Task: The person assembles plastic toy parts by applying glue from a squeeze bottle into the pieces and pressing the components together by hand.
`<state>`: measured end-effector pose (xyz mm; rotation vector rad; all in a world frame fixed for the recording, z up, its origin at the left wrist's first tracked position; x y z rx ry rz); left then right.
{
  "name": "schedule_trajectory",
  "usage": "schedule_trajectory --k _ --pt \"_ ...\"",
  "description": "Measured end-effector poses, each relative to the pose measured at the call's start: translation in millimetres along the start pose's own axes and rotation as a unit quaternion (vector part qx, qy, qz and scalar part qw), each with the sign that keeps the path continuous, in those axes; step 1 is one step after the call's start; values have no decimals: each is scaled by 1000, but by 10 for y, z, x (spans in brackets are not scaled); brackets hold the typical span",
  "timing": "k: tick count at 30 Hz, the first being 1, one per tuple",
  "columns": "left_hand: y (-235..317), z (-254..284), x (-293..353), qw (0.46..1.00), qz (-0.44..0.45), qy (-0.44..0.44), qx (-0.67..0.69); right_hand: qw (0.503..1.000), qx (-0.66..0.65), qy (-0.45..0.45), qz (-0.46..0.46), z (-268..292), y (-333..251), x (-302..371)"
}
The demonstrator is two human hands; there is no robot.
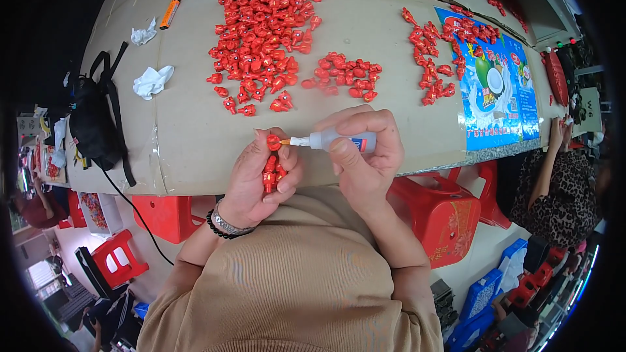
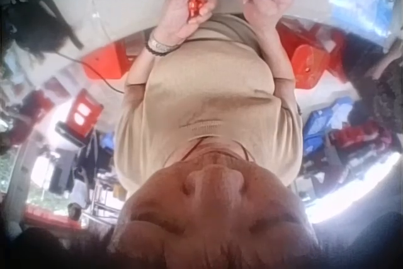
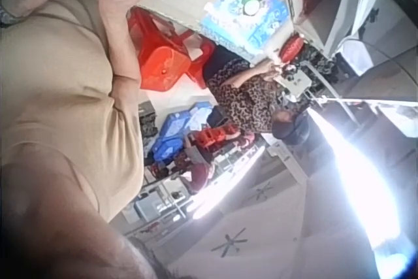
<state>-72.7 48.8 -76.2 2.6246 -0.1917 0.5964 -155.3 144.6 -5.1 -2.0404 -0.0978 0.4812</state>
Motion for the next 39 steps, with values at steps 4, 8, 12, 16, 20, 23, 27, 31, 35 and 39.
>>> schedule_trajectory --k 4,8,12,16,20,23,27,31,35,39 --pt "-5 -10 -10 1000 -1 -12 9 1000 0 19 18 37 -37 -12" --pt "10 -4 -25 999 -18 -24 22 999 -24 40 1 92 -2 -11" --pt "85 -13 -43 997 -63 -44 16 997 -46 64 -18 149 25 -20" --pt "151 13 -48 995 -93 -18 -11 995 -61 73 -33 175 51 -27" --pt "186 42 -42 993 -114 -30 7 996 -55 71 -26 187 51 -22" --pt "178 31 -38 993 -114 -38 7 996 -46 71 -18 176 29 -19" --pt "171 26 -41 993 -114 -31 6 999 -16 42 4 147 16 -2" --pt "204 11 -29 989 -141 -31 -12 999 0 43 18 114 -19 36" --pt "230 23 -19 986 -163 -24 -27 999 12 31 39 70 -52 48" --pt "229 32 -14 986 -164 -22 -28 998 21 31 43 51 -58 58"
Point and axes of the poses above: each hand's wrist, its own x-axis away from the middle knuckle, its own z-axis out of the back of the hand, y = z × x, the point moved 10 cm from there along -x, towards the middle knuckle, and after that the axes turned 6 degrees about y, right-handed, at the moved point
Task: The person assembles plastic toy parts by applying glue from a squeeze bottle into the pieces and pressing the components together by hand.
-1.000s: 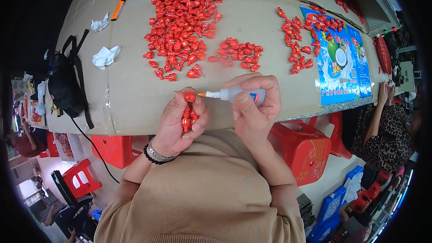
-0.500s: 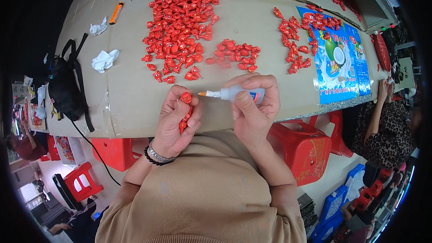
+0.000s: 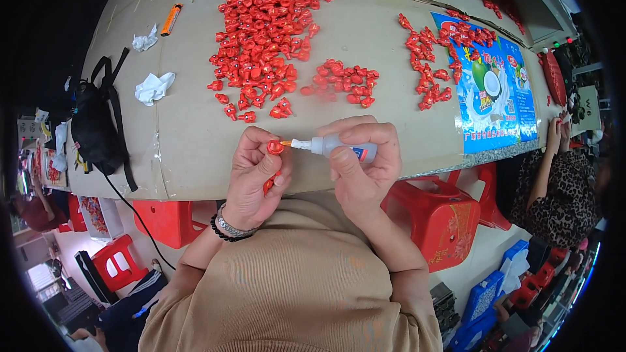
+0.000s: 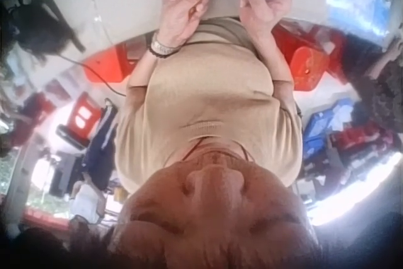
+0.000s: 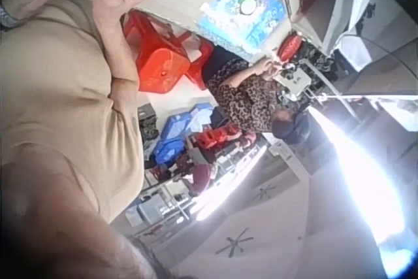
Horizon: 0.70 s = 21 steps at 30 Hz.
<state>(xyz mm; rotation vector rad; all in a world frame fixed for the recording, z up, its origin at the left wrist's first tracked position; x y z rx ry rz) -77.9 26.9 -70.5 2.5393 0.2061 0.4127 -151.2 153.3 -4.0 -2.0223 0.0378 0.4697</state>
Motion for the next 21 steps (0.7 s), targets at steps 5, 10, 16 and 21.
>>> schedule_trajectory --k 5,10,16,21 --pt "4 1 6 1000 0 -7 1 1000 14 -4 8 -5 -6 3" --pt "10 14 10 1000 5 -2 16 1000 -3 10 3 6 -46 -14" --pt "26 -25 5 999 16 -3 49 999 -24 19 -16 59 6 -4" --pt "22 -10 3 999 10 -2 50 1000 -21 7 -17 42 21 -1"
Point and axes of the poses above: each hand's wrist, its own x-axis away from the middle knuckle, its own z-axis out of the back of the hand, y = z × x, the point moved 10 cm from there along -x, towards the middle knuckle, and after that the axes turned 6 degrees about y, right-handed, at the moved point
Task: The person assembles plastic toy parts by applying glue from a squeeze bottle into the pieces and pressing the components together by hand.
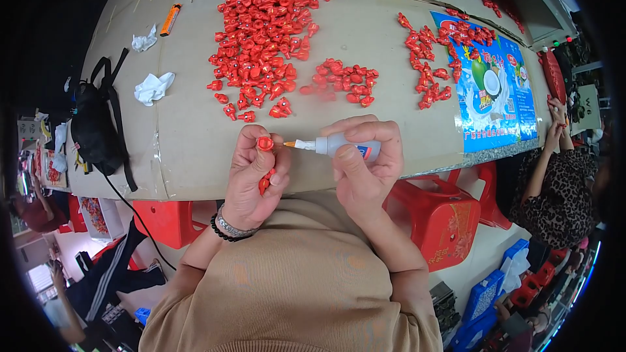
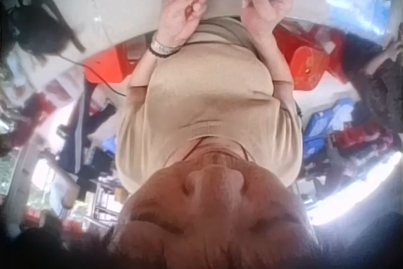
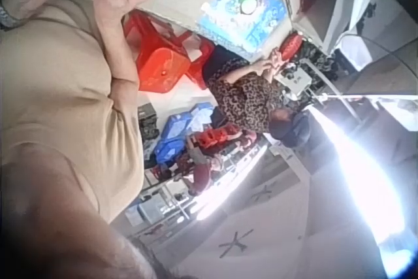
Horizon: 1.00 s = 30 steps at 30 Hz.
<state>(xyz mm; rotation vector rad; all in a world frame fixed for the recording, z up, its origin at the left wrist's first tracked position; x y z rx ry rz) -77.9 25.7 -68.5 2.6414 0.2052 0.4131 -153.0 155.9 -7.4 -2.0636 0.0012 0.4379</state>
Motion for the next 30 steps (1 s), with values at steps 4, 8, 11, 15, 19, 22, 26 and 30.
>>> schedule_trajectory --k 4,8,11,15,19,22,26,30 --pt "5 -28 -1 1000 -6 -13 4 1000 -2 -1 -4 8 20 2" --pt "0 -21 2 1000 -6 -10 4 1000 -2 -6 -4 8 37 2" --pt "-6 -30 -3 1000 -6 -21 3 1000 1 0 -3 22 31 -2" --pt "-7 -2 0 1000 0 -19 7 998 -24 46 -20 105 -2 -64" --pt "-18 33 10 999 28 -7 37 984 -93 115 -96 324 93 -219" --pt "-18 36 12 997 39 -11 60 990 -82 83 -84 413 70 -335" --pt "-22 55 -2 997 40 -13 71 973 19 111 -200 495 276 -356" --pt "-28 108 -9 996 42 -6 72 965 118 60 -227 421 409 -395"
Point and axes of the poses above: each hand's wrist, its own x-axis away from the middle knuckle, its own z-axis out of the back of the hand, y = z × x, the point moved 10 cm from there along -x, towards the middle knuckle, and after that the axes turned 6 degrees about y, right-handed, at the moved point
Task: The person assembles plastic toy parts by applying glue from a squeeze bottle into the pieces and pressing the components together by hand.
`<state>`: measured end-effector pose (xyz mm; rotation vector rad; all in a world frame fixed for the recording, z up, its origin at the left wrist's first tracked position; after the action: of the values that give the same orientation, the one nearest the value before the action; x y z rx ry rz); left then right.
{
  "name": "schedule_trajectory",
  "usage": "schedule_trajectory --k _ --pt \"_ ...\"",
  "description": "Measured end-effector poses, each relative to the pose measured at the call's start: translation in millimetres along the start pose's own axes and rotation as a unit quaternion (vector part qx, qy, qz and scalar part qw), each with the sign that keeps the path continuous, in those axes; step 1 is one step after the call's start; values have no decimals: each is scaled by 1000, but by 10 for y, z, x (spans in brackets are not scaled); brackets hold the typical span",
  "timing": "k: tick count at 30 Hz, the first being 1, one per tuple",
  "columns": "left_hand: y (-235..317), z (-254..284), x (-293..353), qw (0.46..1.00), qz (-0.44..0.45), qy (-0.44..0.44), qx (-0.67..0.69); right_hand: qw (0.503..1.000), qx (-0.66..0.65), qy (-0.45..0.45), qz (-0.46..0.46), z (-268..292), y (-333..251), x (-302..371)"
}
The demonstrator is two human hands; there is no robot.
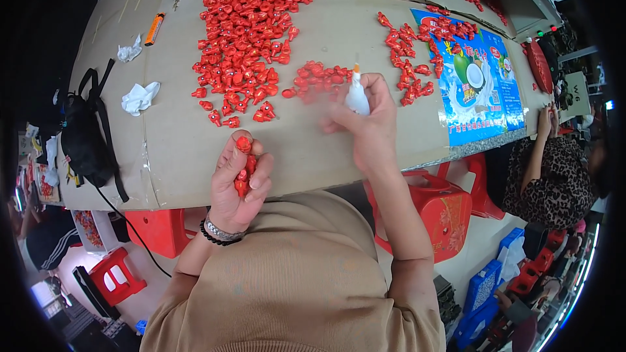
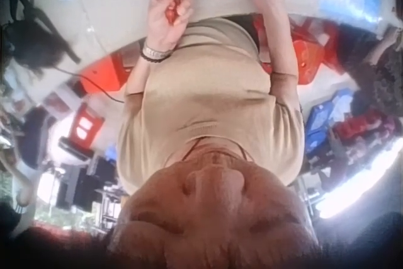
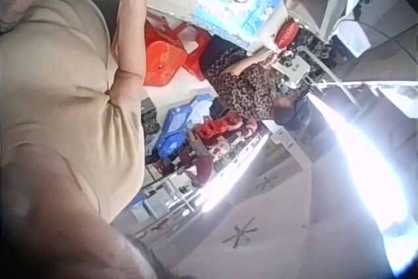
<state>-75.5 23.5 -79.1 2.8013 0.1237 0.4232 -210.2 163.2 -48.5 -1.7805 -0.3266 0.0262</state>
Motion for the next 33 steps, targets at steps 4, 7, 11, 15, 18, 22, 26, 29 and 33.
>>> schedule_trajectory --k 4,7,11,15,18,22,26,29,33 --pt "2 -10 -5 1000 4 -14 5 979 200 35 20 -65 -2 -15" --pt "4 -23 -3 1000 5 -11 5 832 460 18 310 -439 -363 145" --pt "16 -39 5 1000 -4 -11 -28 779 557 18 288 -505 -238 136" --pt "24 -41 16 999 -11 2 -32 760 578 11 296 -538 -236 145" --pt "47 -42 27 997 -21 17 -68 800 506 -17 321 -524 -288 213" --pt "54 -51 32 992 -35 17 -121 923 323 -87 190 -527 -306 315" --pt "76 -62 42 978 -61 41 -197 909 262 -182 268 -717 -514 444" --pt "95 -88 46 961 -90 27 -261 901 273 -201 272 -783 -550 502" --pt "106 -87 50 947 -106 30 -303 905 295 -193 237 -753 -479 495"
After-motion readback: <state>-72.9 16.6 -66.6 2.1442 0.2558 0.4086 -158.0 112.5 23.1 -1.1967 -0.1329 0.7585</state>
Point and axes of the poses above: each hand's wrist, its own x-axis away from the middle knuckle, its own z-axis out of the back of the hand, y = z × x, the point moved 10 cm from there along -x, towards the middle knuckle, and after that the axes turned 6 degrees about y, right-handed, at the moved point
